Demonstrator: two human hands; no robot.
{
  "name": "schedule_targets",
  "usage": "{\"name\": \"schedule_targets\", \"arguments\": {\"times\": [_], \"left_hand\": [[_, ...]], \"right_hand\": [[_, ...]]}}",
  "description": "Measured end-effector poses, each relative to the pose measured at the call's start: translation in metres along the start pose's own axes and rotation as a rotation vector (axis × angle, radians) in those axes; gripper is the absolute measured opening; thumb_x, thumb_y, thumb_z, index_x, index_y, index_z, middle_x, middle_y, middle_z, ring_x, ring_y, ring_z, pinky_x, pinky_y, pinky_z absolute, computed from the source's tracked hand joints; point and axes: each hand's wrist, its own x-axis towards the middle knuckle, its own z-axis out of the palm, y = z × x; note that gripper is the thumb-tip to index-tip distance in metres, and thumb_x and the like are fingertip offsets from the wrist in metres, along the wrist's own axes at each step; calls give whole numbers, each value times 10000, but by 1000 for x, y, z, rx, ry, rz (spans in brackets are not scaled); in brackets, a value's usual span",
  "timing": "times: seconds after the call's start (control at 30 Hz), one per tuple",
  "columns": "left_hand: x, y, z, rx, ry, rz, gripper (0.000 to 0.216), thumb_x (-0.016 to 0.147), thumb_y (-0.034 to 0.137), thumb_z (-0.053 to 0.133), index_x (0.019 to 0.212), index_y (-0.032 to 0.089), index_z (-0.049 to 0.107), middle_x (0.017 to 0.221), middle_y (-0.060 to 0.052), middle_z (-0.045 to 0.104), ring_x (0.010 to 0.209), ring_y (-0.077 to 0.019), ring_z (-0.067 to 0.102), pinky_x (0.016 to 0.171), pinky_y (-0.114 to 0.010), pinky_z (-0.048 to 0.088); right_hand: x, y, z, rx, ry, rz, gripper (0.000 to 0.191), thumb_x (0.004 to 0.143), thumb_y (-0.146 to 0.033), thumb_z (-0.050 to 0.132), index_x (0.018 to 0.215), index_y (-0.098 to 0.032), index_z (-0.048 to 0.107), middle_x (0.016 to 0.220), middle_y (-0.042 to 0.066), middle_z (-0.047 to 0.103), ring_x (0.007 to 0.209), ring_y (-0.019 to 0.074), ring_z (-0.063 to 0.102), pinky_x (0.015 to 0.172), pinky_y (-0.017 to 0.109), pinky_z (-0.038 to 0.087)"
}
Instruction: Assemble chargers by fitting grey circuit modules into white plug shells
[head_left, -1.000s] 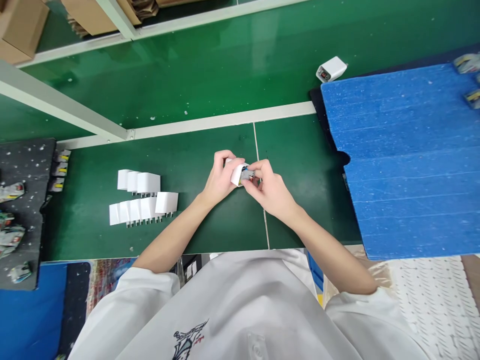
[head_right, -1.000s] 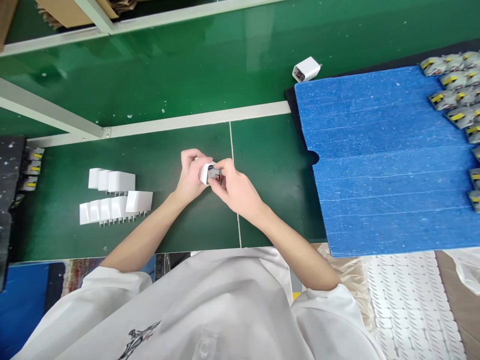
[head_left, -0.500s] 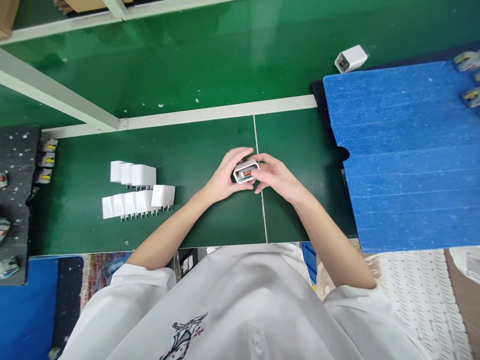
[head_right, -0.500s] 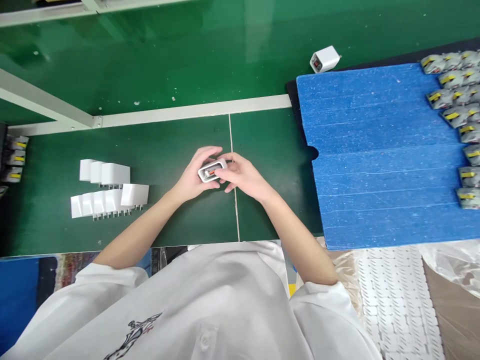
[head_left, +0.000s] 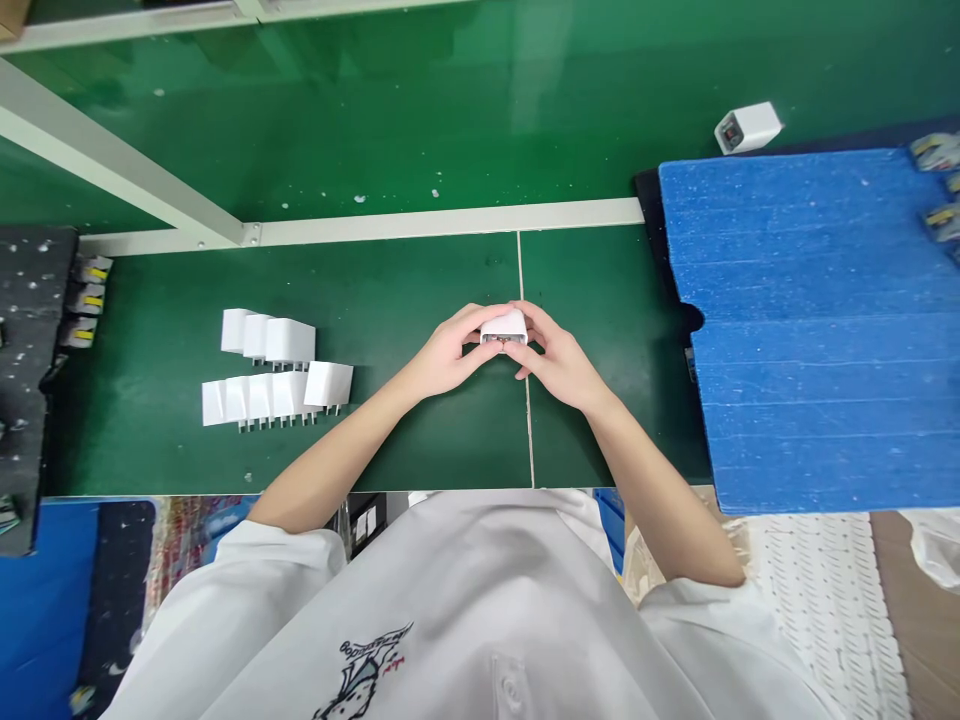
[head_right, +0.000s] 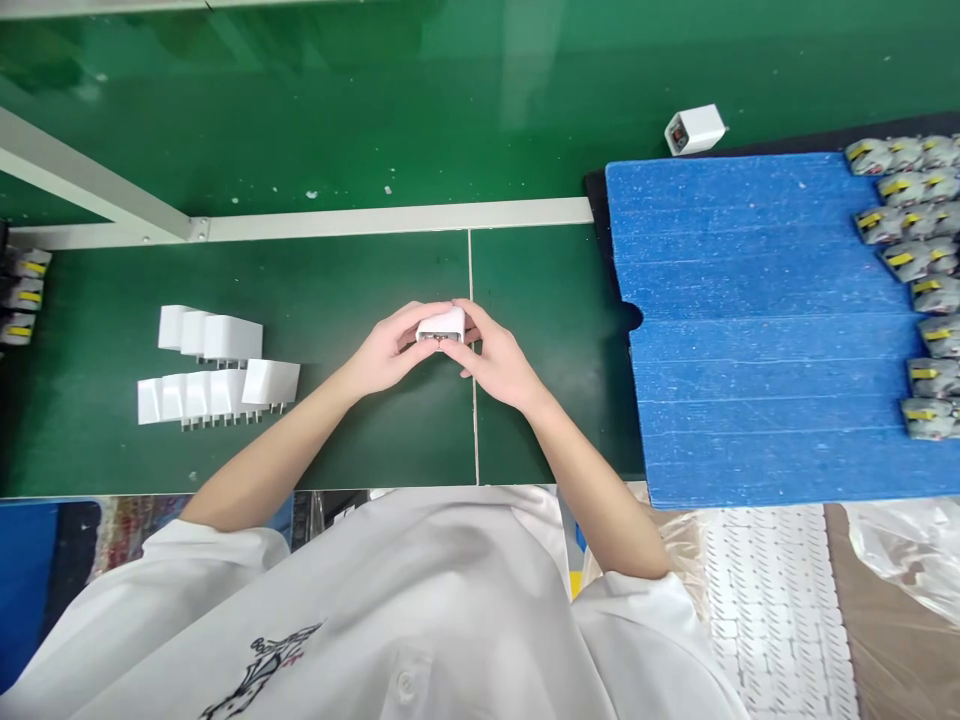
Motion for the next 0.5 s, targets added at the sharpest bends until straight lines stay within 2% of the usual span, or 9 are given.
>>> {"name": "schedule_targets", "arguments": {"times": [0.17,0.3,0.4,0.5], "left_hand": [[1,-2,3,-52,8,-44,539,965,605,572,1345,227,624,1226,-130,687,1119,-226,686,952,-375,619],[4,-4,3,-103,-4,-85,613,939,634,600,1391,221,586,1304,-141,681,1146,-245,696,969,-382,614],[5,0,-5,-119,-23,-103,679,933,641,605,1473,242,507,1303,-128,692,1119,-244,715,961,-372,613],[-2,12,-22,-35,-20,-115,686,937,636,602,1498,259,481,1350,-127,670,1137,-249,708,929,-354,617]], "right_hand": [[2,4,0,-8,7,9,563,868,-524,688,1348,-259,556,1169,74,626,976,208,619,522,251,645],[4,10,-3,-2,-9,23,599,869,-568,684,1371,-276,536,1215,75,616,1025,215,615,570,272,660],[9,10,-2,24,-56,28,657,850,-605,688,1392,-285,501,1284,79,603,1037,212,622,616,300,662],[25,3,1,5,-125,-12,661,827,-623,703,1352,-271,511,1262,86,639,1039,228,646,652,325,641]]}}
